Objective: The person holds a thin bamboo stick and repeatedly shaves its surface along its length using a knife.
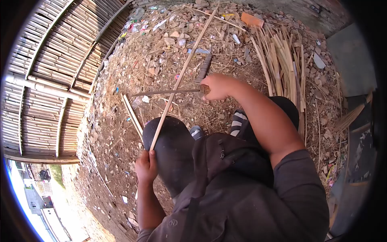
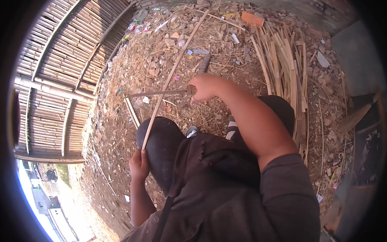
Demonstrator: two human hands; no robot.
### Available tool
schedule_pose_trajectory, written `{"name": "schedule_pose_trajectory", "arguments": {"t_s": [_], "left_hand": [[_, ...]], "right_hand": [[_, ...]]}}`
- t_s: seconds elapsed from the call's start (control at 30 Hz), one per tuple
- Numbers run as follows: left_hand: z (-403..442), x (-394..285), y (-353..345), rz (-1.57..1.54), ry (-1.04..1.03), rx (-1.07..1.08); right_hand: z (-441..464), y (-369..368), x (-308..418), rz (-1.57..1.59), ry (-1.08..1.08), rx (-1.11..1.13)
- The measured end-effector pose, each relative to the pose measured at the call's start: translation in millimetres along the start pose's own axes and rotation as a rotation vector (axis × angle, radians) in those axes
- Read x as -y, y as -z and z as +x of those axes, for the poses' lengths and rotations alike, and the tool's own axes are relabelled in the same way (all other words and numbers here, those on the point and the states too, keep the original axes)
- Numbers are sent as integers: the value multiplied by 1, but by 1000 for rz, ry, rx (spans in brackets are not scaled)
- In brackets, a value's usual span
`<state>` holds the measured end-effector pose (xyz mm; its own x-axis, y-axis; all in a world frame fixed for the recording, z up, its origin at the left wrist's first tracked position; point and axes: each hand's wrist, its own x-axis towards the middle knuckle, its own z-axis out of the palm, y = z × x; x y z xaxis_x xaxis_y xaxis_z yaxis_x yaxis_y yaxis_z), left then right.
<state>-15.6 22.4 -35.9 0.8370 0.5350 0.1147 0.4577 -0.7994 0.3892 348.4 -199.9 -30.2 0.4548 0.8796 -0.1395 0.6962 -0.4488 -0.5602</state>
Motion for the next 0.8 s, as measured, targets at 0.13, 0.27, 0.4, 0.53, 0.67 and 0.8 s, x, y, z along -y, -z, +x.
{"name": "schedule_pose_trajectory", "arguments": {"t_s": [0.13, 0.27, 0.4, 0.53, 0.67, 0.8], "left_hand": [[2, -9, 1, 73, 7, -14], [4, -14, 4, 66, 26, 10], [1, -13, 9, 61, 43, 20], [3, -15, 5, 103, 10, -8], [2, -15, 4, 82, 27, -11], [4, -16, 2, 21, 40, -5]], "right_hand": [[11, -12, -14, 46, -171, -115], [9, -20, 2, 28, -73, -24], [6, -15, 4, 49, -15, -22], [18, -26, -21, 57, -107, -50], [8, -16, -10, 124, -106, -70], [4, -8, 2, 55, -42, -5]]}}
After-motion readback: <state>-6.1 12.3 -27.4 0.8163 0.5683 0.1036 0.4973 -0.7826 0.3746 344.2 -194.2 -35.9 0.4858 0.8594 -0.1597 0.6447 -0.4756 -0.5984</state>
